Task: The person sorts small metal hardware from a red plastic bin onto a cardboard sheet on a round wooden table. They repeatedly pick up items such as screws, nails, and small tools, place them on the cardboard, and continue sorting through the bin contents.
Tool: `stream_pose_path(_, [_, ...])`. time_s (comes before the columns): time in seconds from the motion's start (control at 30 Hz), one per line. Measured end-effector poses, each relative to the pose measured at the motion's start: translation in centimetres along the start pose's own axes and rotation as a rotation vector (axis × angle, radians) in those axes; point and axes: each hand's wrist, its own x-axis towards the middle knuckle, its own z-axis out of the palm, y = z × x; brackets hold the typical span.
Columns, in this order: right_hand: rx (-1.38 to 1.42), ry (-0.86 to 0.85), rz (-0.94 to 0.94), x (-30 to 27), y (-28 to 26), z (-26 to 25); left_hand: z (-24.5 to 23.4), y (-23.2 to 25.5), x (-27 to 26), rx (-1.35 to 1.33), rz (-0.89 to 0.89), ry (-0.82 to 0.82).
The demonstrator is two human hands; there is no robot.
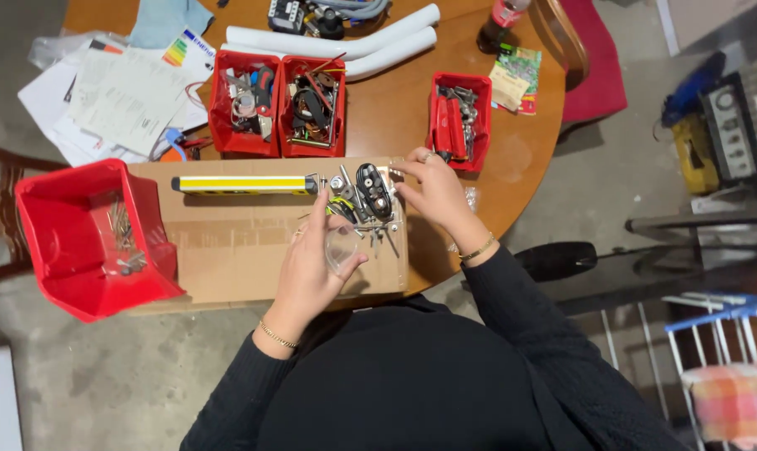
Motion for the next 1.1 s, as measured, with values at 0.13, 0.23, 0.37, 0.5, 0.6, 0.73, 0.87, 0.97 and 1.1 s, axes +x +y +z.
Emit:
stream_pose_path(0.13, [0.136,-0.247,-0.05,1.4,-1.3,-1.7,1.5,0.8,-0.6,0.039,-0.003,0.078])
stream_pose_path(0.23, [0.087,-0.374,-0.042,2.0,-1.0,-1.4,2.6,0.8,-1.4,0.043,-0.025,0.128])
stream_pose_path(0.37, [-0.03,-0.409,-0.057,2.6,-0.4,-0.9,3.8,1.0,-2.5,0.055,-0.038,0.182])
stream_pose_path(0.5, [-0.037,-0.4,-0.091,2.2,0.0,-0.7,3.9,1.7,-3.0,0.07,-0.059,0.22])
stream_pose_path(0.6, [0.049,-0.354,-0.067,1.7,0.7,-0.5,4.0,1.9,-3.4,0.076,-0.054,0.239])
stream_pose_path(0.73, [0.198,-0.306,0.057,1.3,0.5,-0.9,4.0,1.8,-3.6,0.077,-0.03,0.244])
stream_pose_path(0.87, [0.085,-0.259,0.042,0.7,-0.3,-1.1,3.5,1.7,-3.7,0.092,0.008,0.229])
stream_pose_path(0.97, [-0.046,-0.263,0.056,0.3,-1.0,-1.5,3.1,1.4,-3.9,0.115,0.039,0.226])
stream_pose_path(1.1, [-0.115,-0.295,0.094,-0.3,-2.8,-0.9,2.1,1.1,-4.5,0.116,0.07,0.217])
